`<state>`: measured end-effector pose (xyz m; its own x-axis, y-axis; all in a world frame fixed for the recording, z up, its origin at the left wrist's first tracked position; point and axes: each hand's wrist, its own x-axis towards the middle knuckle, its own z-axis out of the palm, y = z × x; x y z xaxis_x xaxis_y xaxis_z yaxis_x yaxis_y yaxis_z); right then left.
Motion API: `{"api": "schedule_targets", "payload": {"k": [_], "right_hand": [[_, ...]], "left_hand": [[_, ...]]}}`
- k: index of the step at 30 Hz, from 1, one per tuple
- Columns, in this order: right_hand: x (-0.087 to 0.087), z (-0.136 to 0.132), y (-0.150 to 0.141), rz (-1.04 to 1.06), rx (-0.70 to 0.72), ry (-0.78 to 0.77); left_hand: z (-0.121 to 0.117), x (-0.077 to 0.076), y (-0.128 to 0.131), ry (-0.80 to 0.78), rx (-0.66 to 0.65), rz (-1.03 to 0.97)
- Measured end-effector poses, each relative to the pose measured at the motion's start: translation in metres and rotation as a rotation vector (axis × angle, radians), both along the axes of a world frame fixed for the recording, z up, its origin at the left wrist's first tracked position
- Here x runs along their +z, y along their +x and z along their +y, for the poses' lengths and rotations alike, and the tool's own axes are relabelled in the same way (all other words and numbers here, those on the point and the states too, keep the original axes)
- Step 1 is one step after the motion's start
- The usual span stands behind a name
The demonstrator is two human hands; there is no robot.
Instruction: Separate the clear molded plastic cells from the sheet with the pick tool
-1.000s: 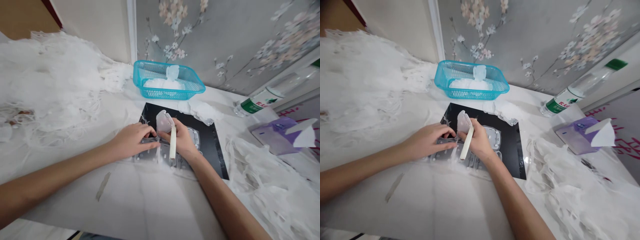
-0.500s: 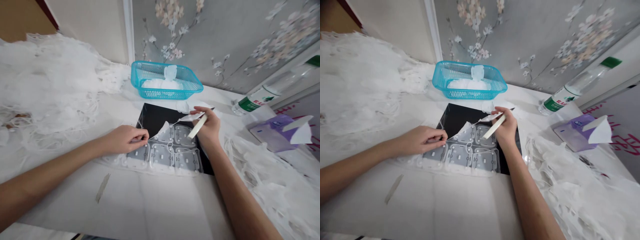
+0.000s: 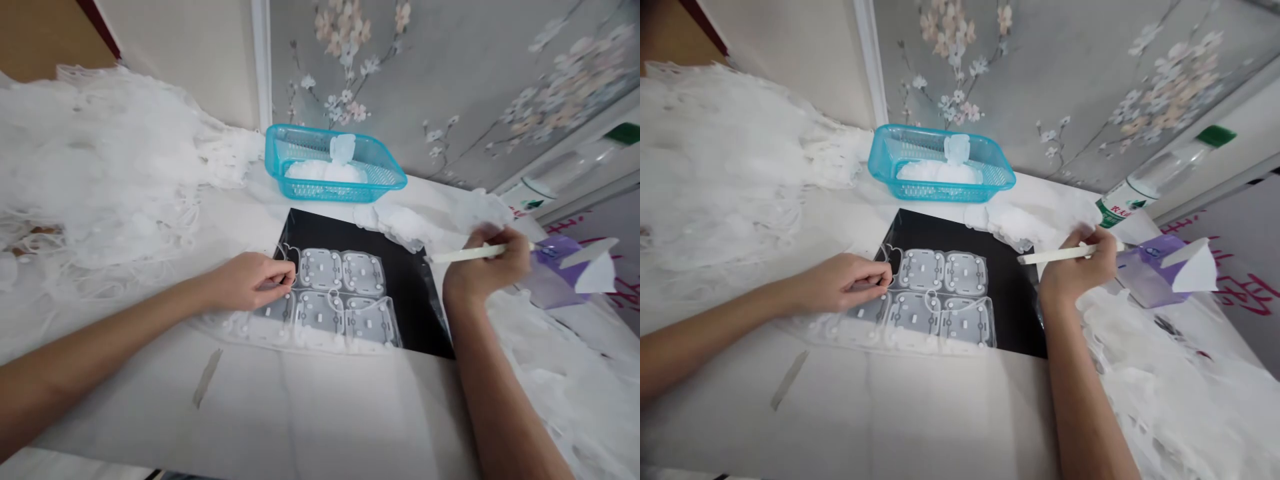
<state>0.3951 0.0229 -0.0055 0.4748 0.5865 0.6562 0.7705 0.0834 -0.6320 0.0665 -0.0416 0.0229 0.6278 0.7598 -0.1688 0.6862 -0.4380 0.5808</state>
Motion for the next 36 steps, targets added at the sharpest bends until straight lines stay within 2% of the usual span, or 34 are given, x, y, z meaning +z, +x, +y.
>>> {"api": "schedule_targets", "payload": {"k": [2,3,6,7,10,14,17,19,21,23,27,29,33,36], "right_hand": [[-0.004,-0.001,-0.001,-0.100,-0.010,-0.014],[-0.007,-0.001,-0.004,-0.168,0.034,-0.075],[-0.020,0.002,-0.017,-0.340,0.355,-0.346],[-0.023,0.003,-0.020,-0.367,0.433,-0.381],[-0.026,0.006,-0.022,-0.334,0.491,-0.324],[-0.013,-0.001,-0.036,-0.214,0.433,-0.190],[0.001,-0.019,-0.066,-0.013,0.497,-0.111],[0.010,-0.035,-0.089,0.224,0.617,-0.173],[0.017,-0.051,-0.107,0.446,0.772,-0.322],[0.020,-0.062,-0.117,0.589,0.837,-0.418],[0.016,-0.066,-0.121,0.679,0.814,-0.436],[0.009,-0.063,-0.122,0.702,0.851,-0.430],[-0.003,-0.057,-0.125,0.848,0.979,-0.458],[-0.006,-0.056,-0.125,0.894,1.048,-0.495]], "left_hand": [[-0.001,0.000,0.001,0.013,0.010,0.003],[-0.001,0.000,0.001,0.013,0.016,-0.001],[0.000,-0.001,0.002,-0.032,0.074,-0.055],[0.001,-0.002,0.001,-0.057,0.100,-0.084],[0.003,-0.004,-0.003,-0.154,0.158,-0.183],[0.002,0.000,-0.007,-0.250,0.241,-0.303],[-0.001,0.007,-0.004,-0.335,0.321,-0.411],[-0.004,0.007,0.001,-0.362,0.331,-0.429],[-0.006,0.003,0.006,-0.324,0.319,-0.394],[-0.008,-0.003,0.011,-0.279,0.349,-0.361],[-0.010,-0.013,0.015,-0.267,0.473,-0.398],[-0.010,-0.013,0.016,-0.271,0.511,-0.447],[-0.009,-0.012,0.016,-0.293,0.527,-0.529],[-0.007,-0.012,0.015,-0.321,0.513,-0.545]]}}
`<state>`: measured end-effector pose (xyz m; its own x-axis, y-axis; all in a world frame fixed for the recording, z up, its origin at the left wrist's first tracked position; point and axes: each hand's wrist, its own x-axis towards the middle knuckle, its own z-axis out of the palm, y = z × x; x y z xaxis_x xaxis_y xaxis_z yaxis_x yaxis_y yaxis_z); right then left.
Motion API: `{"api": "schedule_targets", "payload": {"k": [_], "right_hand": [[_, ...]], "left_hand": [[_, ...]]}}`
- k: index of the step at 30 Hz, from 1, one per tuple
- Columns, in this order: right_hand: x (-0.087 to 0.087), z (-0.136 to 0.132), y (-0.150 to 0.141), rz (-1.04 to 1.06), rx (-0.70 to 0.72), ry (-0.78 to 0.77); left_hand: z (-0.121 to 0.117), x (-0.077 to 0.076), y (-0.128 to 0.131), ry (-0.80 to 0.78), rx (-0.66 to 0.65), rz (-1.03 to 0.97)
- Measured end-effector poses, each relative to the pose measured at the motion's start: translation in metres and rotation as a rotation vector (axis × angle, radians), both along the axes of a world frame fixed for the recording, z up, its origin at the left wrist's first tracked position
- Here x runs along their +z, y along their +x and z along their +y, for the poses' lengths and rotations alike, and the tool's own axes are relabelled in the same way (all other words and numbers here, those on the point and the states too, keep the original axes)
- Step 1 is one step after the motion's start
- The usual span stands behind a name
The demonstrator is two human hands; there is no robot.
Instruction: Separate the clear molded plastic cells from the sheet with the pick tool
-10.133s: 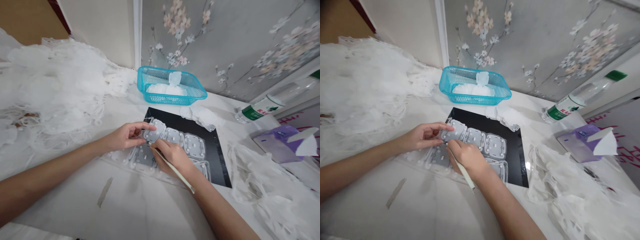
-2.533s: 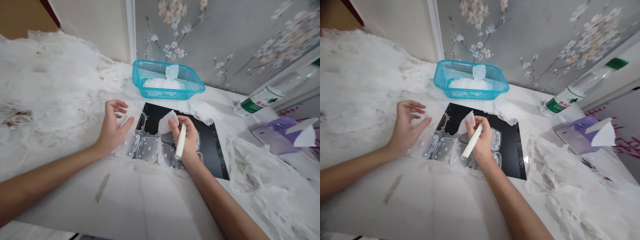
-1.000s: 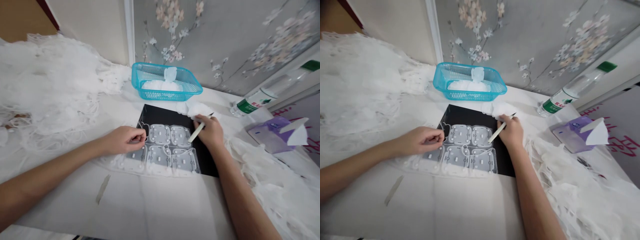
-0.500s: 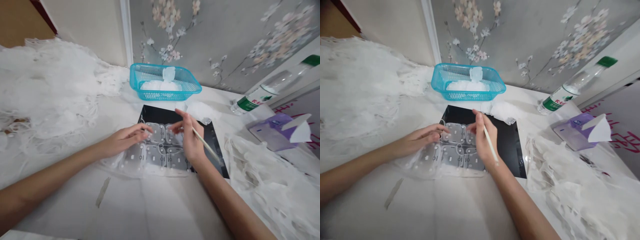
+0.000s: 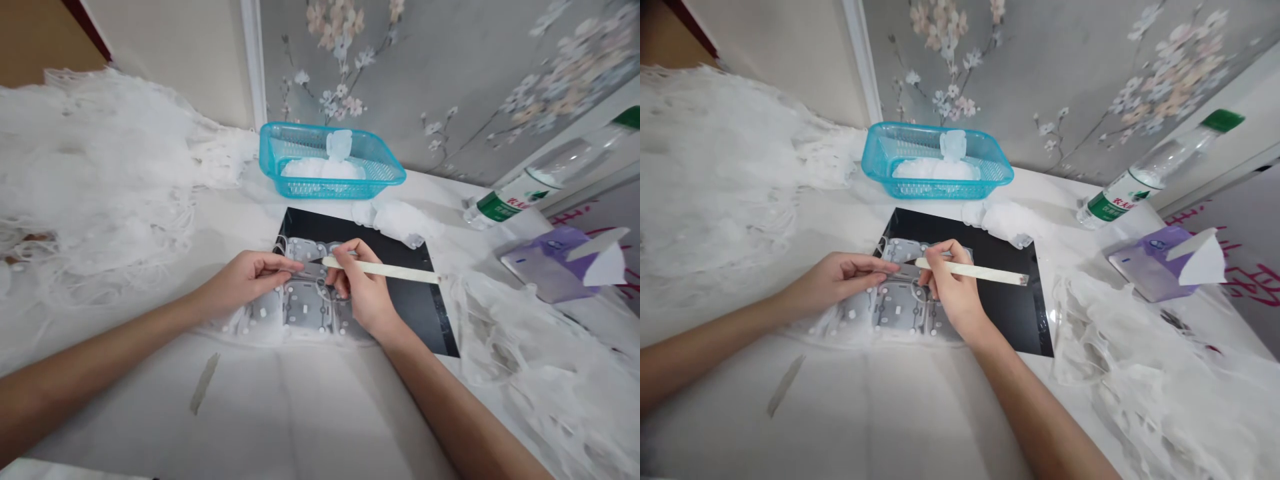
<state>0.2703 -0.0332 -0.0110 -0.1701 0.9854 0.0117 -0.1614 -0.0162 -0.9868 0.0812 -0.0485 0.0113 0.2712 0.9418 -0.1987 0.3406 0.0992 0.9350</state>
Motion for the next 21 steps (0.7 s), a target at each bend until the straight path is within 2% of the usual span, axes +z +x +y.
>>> {"api": "schedule_targets", "payload": {"k": [6,10,15,21], "right_hand": [[0.005,0.002,0.005,0.002,0.146,-0.025],[0.007,0.006,0.009,-0.005,0.205,-0.034],[0.005,0.007,0.012,-0.080,0.224,0.037],[0.008,0.006,0.011,-0.109,0.216,0.043]], "left_hand": [[0.008,-0.001,-0.007,-0.108,-0.068,-0.100],[0.010,0.004,-0.009,-0.181,-0.090,-0.076],[0.009,0.008,-0.008,-0.163,-0.103,-0.021],[0.008,0.008,-0.007,-0.145,-0.116,-0.021]]}}
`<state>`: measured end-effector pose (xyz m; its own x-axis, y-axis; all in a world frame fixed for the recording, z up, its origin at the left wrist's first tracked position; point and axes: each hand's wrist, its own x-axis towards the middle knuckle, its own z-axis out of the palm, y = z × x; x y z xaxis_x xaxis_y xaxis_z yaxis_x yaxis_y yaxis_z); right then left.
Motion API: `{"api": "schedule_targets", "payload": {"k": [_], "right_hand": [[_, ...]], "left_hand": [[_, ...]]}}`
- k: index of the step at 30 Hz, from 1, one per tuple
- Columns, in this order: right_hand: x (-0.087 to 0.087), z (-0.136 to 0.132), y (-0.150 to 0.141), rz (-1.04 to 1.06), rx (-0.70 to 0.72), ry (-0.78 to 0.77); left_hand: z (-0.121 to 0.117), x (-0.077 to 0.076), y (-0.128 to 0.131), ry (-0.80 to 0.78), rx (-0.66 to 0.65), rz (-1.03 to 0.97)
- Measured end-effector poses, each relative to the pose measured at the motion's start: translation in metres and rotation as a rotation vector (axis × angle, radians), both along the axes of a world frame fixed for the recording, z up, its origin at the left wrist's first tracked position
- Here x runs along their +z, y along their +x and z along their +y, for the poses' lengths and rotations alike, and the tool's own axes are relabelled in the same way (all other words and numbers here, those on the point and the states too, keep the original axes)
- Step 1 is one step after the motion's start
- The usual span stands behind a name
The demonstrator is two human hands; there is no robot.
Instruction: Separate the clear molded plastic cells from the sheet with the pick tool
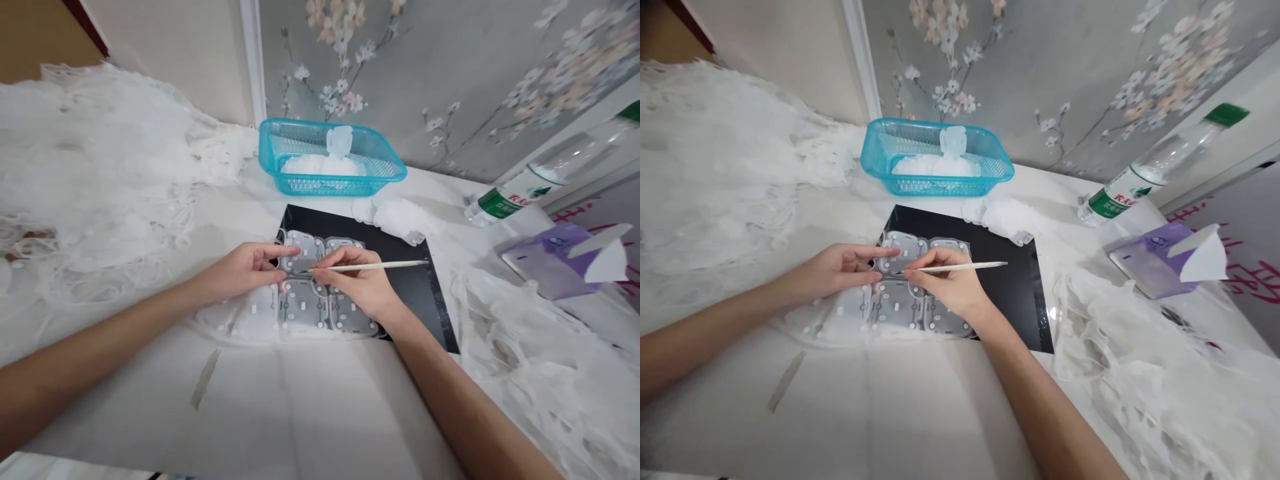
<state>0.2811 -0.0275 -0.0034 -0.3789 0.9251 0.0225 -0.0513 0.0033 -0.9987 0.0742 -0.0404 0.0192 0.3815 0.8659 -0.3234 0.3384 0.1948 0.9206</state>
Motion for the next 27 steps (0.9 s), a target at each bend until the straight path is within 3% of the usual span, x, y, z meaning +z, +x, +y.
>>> {"api": "schedule_targets", "payload": {"k": [7,13,16,23,27], "right_hand": [[-0.006,-0.001,-0.003,-0.068,0.011,0.101],[0.001,-0.009,-0.005,-0.309,0.061,0.431],[0.005,-0.010,-0.004,-0.364,0.087,0.510],[0.010,-0.007,0.001,-0.349,0.070,0.507],[0.006,-0.006,0.000,-0.229,0.036,0.401]], "left_hand": [[0.000,-0.008,-0.003,0.053,-0.013,-0.030],[-0.001,-0.012,-0.004,0.124,-0.005,-0.135],[-0.002,-0.010,-0.003,0.129,-0.009,-0.172],[-0.002,-0.007,-0.003,0.118,0.015,-0.208],[-0.001,-0.008,-0.004,0.139,0.011,-0.200]]}}
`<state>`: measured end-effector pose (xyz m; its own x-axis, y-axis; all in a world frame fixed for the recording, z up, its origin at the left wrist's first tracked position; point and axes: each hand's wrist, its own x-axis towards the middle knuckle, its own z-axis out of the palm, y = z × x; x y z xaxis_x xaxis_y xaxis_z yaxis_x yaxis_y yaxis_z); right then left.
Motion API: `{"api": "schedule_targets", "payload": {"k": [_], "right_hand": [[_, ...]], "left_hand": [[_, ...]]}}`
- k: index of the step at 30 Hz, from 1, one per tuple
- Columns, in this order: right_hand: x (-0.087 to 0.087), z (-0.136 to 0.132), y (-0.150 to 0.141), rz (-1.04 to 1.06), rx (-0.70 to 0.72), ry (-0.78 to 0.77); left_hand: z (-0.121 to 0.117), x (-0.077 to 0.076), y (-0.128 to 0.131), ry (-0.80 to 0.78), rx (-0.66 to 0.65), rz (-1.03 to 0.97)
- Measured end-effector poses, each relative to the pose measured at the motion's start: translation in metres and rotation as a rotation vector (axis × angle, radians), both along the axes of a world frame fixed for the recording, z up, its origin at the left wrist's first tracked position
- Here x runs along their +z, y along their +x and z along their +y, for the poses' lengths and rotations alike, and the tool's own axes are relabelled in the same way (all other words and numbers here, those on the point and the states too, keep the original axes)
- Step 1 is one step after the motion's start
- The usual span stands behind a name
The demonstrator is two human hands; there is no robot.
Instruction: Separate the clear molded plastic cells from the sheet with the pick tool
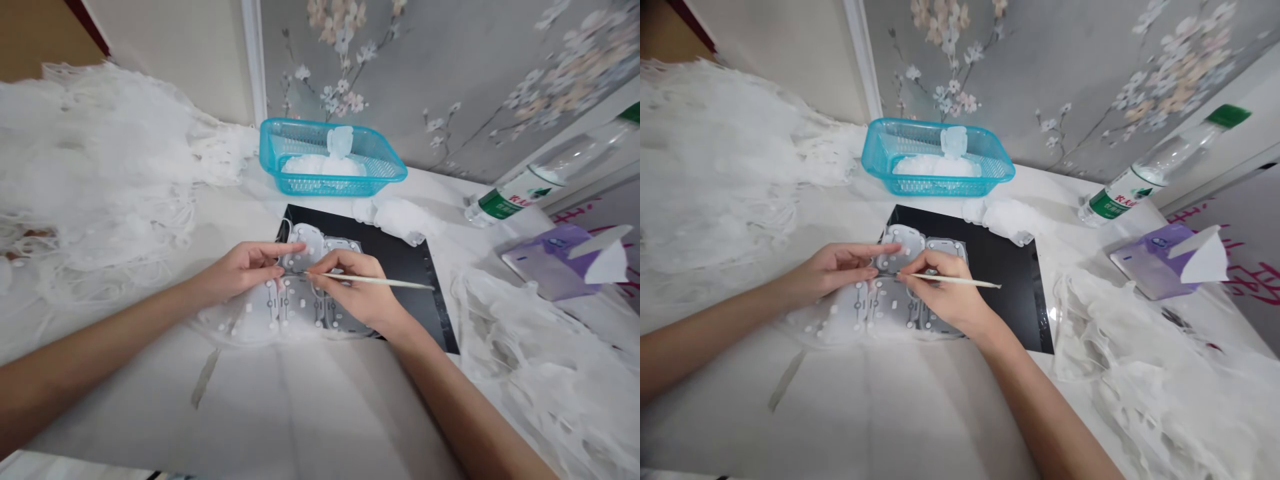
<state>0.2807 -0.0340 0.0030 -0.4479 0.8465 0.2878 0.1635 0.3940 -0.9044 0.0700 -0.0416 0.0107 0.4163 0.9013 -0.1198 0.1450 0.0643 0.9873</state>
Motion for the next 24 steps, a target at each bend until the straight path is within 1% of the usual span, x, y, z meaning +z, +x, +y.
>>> {"api": "schedule_targets", "payload": {"k": [2,4,10,12,15,18,21,24], "right_hand": [[-0.0015,0.0004,-0.0007,0.053,-0.012,-0.073],[-0.0021,0.0006,-0.0011,0.082,-0.021,-0.115],[-0.0041,-0.0004,-0.0010,0.094,-0.018,-0.129],[-0.0060,-0.0013,-0.0018,0.091,-0.018,-0.125],[-0.0091,-0.0030,-0.0041,0.084,-0.010,-0.107],[-0.0104,-0.0049,-0.0063,0.048,-0.004,-0.043],[-0.0095,-0.0059,-0.0065,-0.048,-0.022,0.029],[-0.0085,-0.0049,-0.0051,-0.084,-0.035,0.008]], "left_hand": [[0.0004,0.0000,-0.0001,-0.001,-0.009,0.018],[0.0006,0.0004,-0.0002,-0.009,-0.026,0.032],[0.0010,0.0008,-0.0007,-0.018,-0.073,0.073],[0.0007,0.0002,0.0000,0.001,-0.078,0.113],[-0.0004,-0.0006,0.0017,0.082,-0.071,0.237],[-0.0008,-0.0005,0.0032,0.156,-0.084,0.344],[0.0001,-0.0003,0.0034,0.204,-0.113,0.341],[0.0009,-0.0010,0.0026,0.224,-0.116,0.353]]}}
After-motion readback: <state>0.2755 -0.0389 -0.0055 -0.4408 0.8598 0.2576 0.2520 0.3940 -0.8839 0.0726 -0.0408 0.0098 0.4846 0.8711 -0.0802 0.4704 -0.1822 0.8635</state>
